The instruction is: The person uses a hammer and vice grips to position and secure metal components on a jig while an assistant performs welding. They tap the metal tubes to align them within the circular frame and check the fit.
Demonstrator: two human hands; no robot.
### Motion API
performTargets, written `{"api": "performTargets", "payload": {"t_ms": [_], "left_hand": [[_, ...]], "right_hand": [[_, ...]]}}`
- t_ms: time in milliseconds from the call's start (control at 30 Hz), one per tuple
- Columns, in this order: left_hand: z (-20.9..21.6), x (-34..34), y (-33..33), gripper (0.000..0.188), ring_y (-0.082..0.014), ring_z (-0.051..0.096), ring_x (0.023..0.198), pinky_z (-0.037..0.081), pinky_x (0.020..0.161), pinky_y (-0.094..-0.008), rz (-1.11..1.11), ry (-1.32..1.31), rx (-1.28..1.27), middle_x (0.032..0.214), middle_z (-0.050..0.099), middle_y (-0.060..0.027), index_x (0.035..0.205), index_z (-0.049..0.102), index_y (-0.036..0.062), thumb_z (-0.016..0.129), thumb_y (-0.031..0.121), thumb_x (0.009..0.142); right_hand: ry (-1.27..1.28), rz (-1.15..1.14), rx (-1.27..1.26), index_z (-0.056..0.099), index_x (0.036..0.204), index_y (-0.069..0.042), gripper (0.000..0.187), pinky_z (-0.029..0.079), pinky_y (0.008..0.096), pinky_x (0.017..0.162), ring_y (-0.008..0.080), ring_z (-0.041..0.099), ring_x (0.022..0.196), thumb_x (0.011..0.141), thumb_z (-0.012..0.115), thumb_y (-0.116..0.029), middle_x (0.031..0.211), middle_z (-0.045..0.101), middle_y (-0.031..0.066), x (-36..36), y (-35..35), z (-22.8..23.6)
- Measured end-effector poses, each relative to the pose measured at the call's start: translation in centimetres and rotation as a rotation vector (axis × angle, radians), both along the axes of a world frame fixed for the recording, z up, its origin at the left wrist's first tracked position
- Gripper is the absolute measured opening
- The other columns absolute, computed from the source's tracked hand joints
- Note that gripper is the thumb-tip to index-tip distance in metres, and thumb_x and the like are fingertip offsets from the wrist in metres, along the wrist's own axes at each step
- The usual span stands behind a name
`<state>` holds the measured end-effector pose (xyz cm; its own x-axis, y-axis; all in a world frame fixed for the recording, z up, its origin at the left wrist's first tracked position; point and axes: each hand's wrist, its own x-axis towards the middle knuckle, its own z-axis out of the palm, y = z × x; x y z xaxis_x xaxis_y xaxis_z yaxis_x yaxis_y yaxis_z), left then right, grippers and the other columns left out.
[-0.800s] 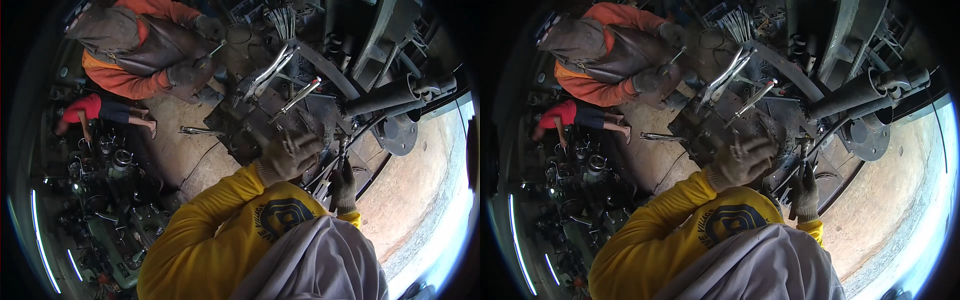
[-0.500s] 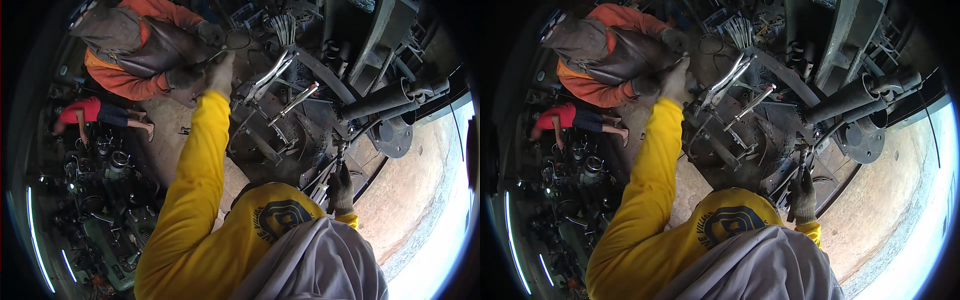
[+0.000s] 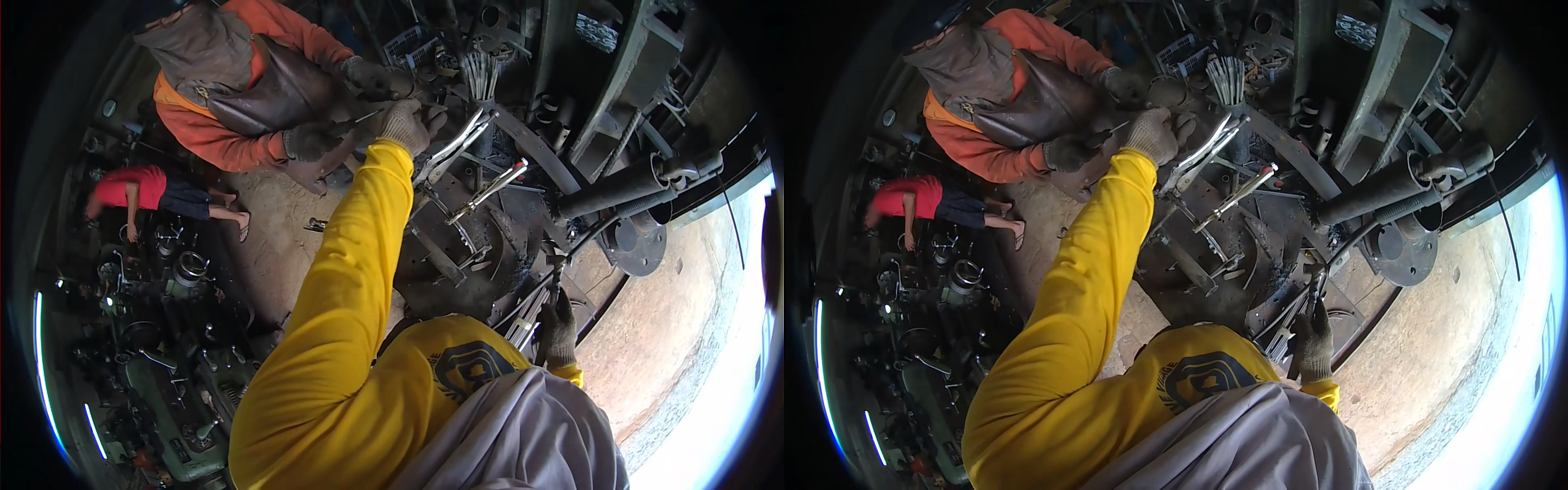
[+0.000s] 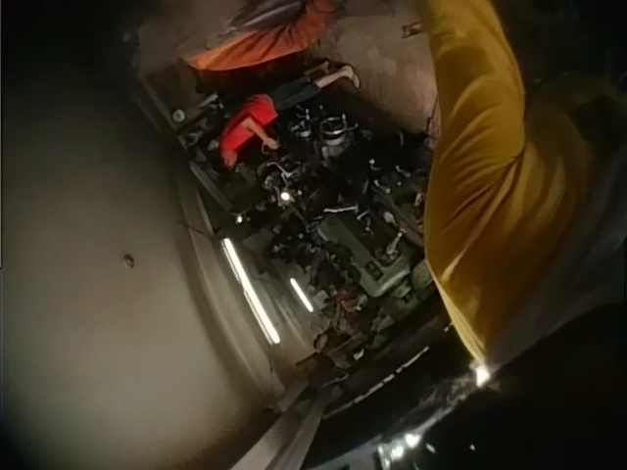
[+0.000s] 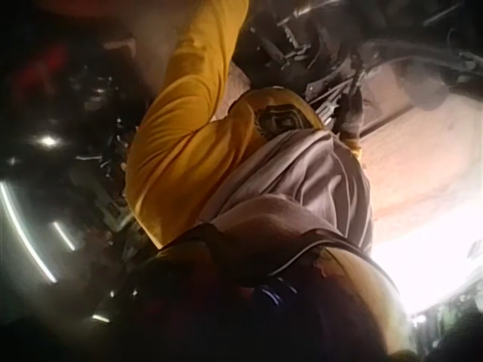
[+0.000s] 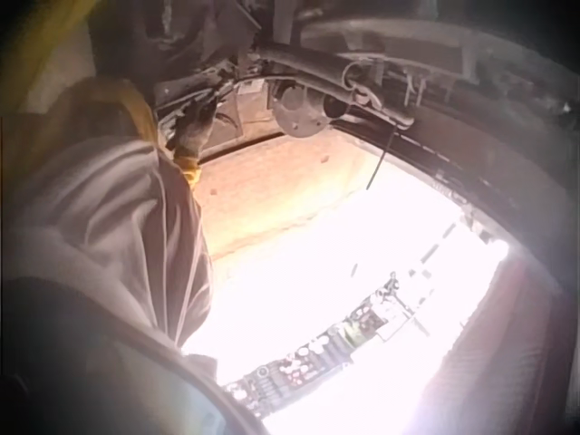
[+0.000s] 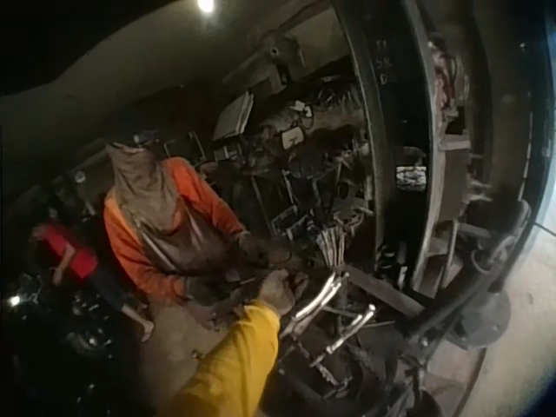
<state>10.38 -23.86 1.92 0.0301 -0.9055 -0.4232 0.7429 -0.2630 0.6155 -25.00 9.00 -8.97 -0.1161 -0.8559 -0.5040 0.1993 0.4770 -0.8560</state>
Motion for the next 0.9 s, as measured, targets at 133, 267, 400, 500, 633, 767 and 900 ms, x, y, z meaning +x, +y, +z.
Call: {"api": "performTargets", "payload": {"t_ms": [133,267,400,500,633,767,900], "left_hand": [[-0.7,0.1,-2.3,0.015,-0.0142,0.066,0.081,0.059,0.068,-0.0292,0.043,0.007,-0.02,0.084,0.067,0.0011,0.099,0.066,0.0114,0.059,0.023,0.105],[-1.1,-0.3,-1.2,0.009,-0.0121,0.067,0.084,0.059,0.077,-0.031,-0.079,0.0,-0.087,0.093,0.07,0.0015,0.104,0.068,0.0124,0.061,0.019,0.104],[-0.6,0.7,2.4,0.009,-0.0109,0.068,0.092,0.057,0.08,-0.0289,-0.221,0.067,-0.287,0.105,0.071,0.0012,0.11,0.067,0.0123,0.063,0.013,0.103],[1.6,0.0,5.3,0.013,-0.014,0.066,0.075,0.057,0.07,-0.0289,-0.174,-0.128,-0.321,0.094,0.073,-0.0056,0.11,0.07,0.0085,0.068,0.013,0.099],[3.5,-1.3,8.6,0.017,-0.0165,0.07,0.087,0.059,0.078,-0.0301,-0.325,-0.273,-0.411,0.103,0.072,-0.0056,0.115,0.068,0.0046,0.068,0.011,0.099],[6.0,-4.1,13.4,0.027,-0.0224,0.073,0.099,0.062,0.084,-0.036,-0.316,-0.526,-0.472,0.102,0.071,-0.0118,0.124,0.063,0.0008,0.068,0.007,0.098],[6.0,-6.1,14.5,0.019,-0.0238,0.074,0.094,0.063,0.093,-0.0415,-0.282,-0.333,-0.647,0.107,0.072,-0.0141,0.118,0.061,-0.0005,0.06,-0.003,0.099]], "right_hand": [[-0.004,0.02,-0.018,0.054,0.139,-0.011,0.036,0.038,0.0227,0.041,0.0064,0.045,0.048,0.103,0.054,-0.015,0.07,0.051,-0.0025,0.0,0.2,0.0],[-0.021,-0.062,0.022,0.054,0.137,-0.011,0.034,0.036,0.0225,0.041,0.0059,0.043,0.048,0.104,0.053,-0.016,0.068,0.049,-0.0037,0.5,0.4,0.2],[-0.029,-0.015,0.038,0.052,0.139,-0.01,0.04,0.043,0.0255,0.043,0.0088,0.05,0.051,0.1,0.058,-0.015,0.076,0.058,0.002,0.2,0.3,-0.1],[0.01,0.014,0.054,0.049,0.148,-0.012,0.046,0.039,0.0238,0.042,0.007,0.046,0.049,0.102,0.056,-0.014,0.069,0.052,-0.0026,0.9,0.1,-0.2],[0.009,-0.009,0.053,0.05,0.147,-0.01,0.045,0.042,0.025,0.044,0.0087,0.049,0.051,0.103,0.056,-0.015,0.072,0.055,-0.0007,1.1,-0.1,-1.4],[0.353,0.214,-0.21,0.051,0.143,-0.008,0.046,0.045,0.0268,0.048,0.0089,0.053,0.056,0.098,0.056,-0.016,0.077,0.058,0.0011,-0.8,0.5,-5.3],[0.157,0.112,0.037,0.052,0.142,-0.008,0.045,0.046,0.0274,0.048,0.0094,0.054,0.058,0.098,0.057,-0.019,0.078,0.059,0.0013,0.3,-0.2,-0.5]]}}
